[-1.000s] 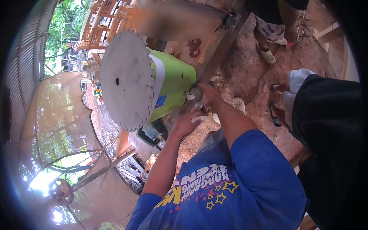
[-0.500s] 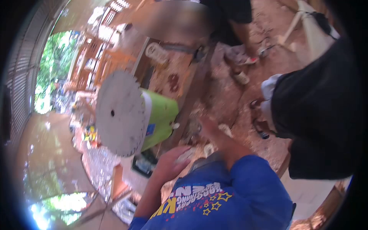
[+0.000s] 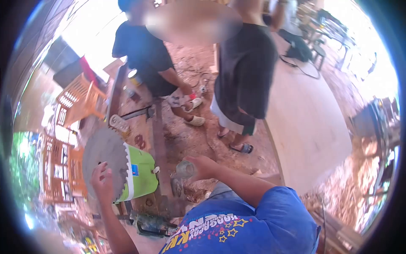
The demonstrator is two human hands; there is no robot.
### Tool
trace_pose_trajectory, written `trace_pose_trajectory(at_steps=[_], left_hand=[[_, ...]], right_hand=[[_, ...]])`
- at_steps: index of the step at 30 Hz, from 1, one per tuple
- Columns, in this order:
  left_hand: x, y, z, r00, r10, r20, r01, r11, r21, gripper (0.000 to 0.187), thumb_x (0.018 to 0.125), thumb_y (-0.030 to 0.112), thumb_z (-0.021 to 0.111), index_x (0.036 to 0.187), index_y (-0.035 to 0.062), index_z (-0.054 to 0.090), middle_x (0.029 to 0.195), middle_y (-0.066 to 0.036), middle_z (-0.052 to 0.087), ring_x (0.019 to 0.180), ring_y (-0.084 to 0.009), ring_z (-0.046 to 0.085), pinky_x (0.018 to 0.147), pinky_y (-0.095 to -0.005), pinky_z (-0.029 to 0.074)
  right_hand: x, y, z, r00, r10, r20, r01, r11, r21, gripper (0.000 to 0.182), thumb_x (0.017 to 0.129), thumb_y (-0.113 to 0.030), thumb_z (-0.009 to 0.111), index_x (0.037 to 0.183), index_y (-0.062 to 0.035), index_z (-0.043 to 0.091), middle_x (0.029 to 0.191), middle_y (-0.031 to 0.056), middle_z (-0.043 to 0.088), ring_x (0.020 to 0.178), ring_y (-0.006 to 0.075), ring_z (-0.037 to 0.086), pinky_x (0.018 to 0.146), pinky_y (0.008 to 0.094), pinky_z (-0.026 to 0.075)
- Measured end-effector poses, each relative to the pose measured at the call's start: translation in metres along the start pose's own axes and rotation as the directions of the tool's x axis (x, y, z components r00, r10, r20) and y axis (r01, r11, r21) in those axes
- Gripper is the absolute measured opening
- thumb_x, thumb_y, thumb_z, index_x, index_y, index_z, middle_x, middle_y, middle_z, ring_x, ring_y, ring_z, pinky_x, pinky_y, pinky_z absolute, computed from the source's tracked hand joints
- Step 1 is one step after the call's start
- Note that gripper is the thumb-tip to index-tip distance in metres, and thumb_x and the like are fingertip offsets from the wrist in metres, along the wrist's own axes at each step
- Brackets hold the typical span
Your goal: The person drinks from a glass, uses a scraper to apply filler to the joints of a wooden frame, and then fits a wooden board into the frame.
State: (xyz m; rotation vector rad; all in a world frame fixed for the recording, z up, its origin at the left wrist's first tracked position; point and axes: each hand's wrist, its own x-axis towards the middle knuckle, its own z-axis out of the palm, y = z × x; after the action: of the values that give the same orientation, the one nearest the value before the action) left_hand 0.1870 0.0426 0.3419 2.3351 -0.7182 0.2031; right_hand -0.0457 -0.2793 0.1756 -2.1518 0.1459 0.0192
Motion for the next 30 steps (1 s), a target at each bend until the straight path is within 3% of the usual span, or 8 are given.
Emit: trace_pose_trajectory(at_steps=[5,9,14,17,23,27,30], left_hand=[[0.013,-0.017,0.000,0.999,-0.009,0.038,0.010,1.000,-0.019,0.035,0.092,0.015,0.071,0.125,0.0059,0.072,0.120,-0.011,0.072,0.104,-0.0242,0.069,0.083,-0.0369,0.054],[0.021,-0.036,0.009,0.996,0.001,0.092,0.005,0.998,-0.067,0.035,0.092,0.016,0.072,0.126,0.0052,0.072,0.119,-0.013,0.073,0.103,-0.0251,0.070,0.087,-0.0384,0.055],[0.027,-0.043,0.015,0.999,0.030,0.026,-0.028,0.995,-0.093,0.034,0.090,0.013,0.072,0.123,0.0026,0.073,0.117,-0.015,0.073,0.100,-0.0259,0.070,0.089,-0.0376,0.055],[0.027,-0.053,0.025,0.997,0.081,-0.014,-0.082,0.994,-0.074,0.034,0.089,0.012,0.073,0.122,0.0011,0.073,0.113,-0.015,0.073,0.099,-0.0263,0.069,0.090,-0.0376,0.055],[0.030,-0.075,0.034,0.994,0.089,-0.057,-0.096,0.987,-0.130,0.034,0.089,0.011,0.073,0.122,0.0000,0.073,0.106,-0.013,0.072,0.097,-0.0251,0.069,0.089,-0.0371,0.055],[0.042,-0.071,0.026,0.998,-0.053,-0.033,0.044,0.973,-0.226,0.033,0.092,0.013,0.072,0.123,-0.0009,0.071,0.105,-0.013,0.073,0.092,-0.0215,0.070,0.083,-0.0348,0.056],[0.052,-0.071,0.021,0.994,-0.001,-0.111,-0.013,0.992,-0.127,0.033,0.094,0.015,0.071,0.123,-0.0017,0.070,0.103,-0.013,0.074,0.085,-0.0194,0.071,0.077,-0.0333,0.056]], right_hand=[[-0.034,-0.052,-0.018,0.995,-0.055,-0.080,0.048,0.995,-0.089,0.089,0.066,-0.037,0.093,0.139,-0.0023,0.056,0.124,0.0243,0.068,0.115,0.0436,0.066,0.099,0.0497,0.053],[-0.057,-0.086,-0.040,0.968,-0.170,-0.185,0.156,0.984,-0.088,0.083,0.068,-0.038,0.094,0.135,-0.0032,0.059,0.120,0.0215,0.069,0.115,0.0396,0.067,0.100,0.0464,0.053],[-0.072,-0.124,-0.076,0.955,-0.219,-0.203,0.202,0.974,-0.100,0.085,0.063,-0.037,0.098,0.131,-0.0011,0.061,0.117,0.0189,0.069,0.113,0.0355,0.068,0.099,0.0439,0.053],[-0.079,-0.150,-0.103,0.945,-0.258,-0.201,0.218,0.955,-0.199,0.086,0.061,-0.036,0.099,0.129,0.0006,0.061,0.116,0.0185,0.070,0.110,0.0344,0.069,0.097,0.0427,0.053],[-0.081,-0.171,-0.138,0.889,-0.403,-0.218,0.367,0.911,-0.188,0.084,0.061,-0.038,0.099,0.126,0.0003,0.062,0.112,0.0187,0.070,0.108,0.0330,0.070,0.093,0.0408,0.054],[-0.084,-0.184,-0.156,0.883,-0.429,-0.189,0.401,0.900,-0.172,0.085,0.062,-0.041,0.097,0.126,0.0019,0.062,0.113,0.0205,0.069,0.108,0.0361,0.068,0.094,0.0436,0.053],[-0.091,-0.198,-0.171,0.882,-0.448,-0.146,0.430,0.892,-0.141,0.086,0.066,-0.045,0.093,0.128,0.0052,0.059,0.118,0.0242,0.066,0.113,0.0419,0.064,0.099,0.0481,0.051]])
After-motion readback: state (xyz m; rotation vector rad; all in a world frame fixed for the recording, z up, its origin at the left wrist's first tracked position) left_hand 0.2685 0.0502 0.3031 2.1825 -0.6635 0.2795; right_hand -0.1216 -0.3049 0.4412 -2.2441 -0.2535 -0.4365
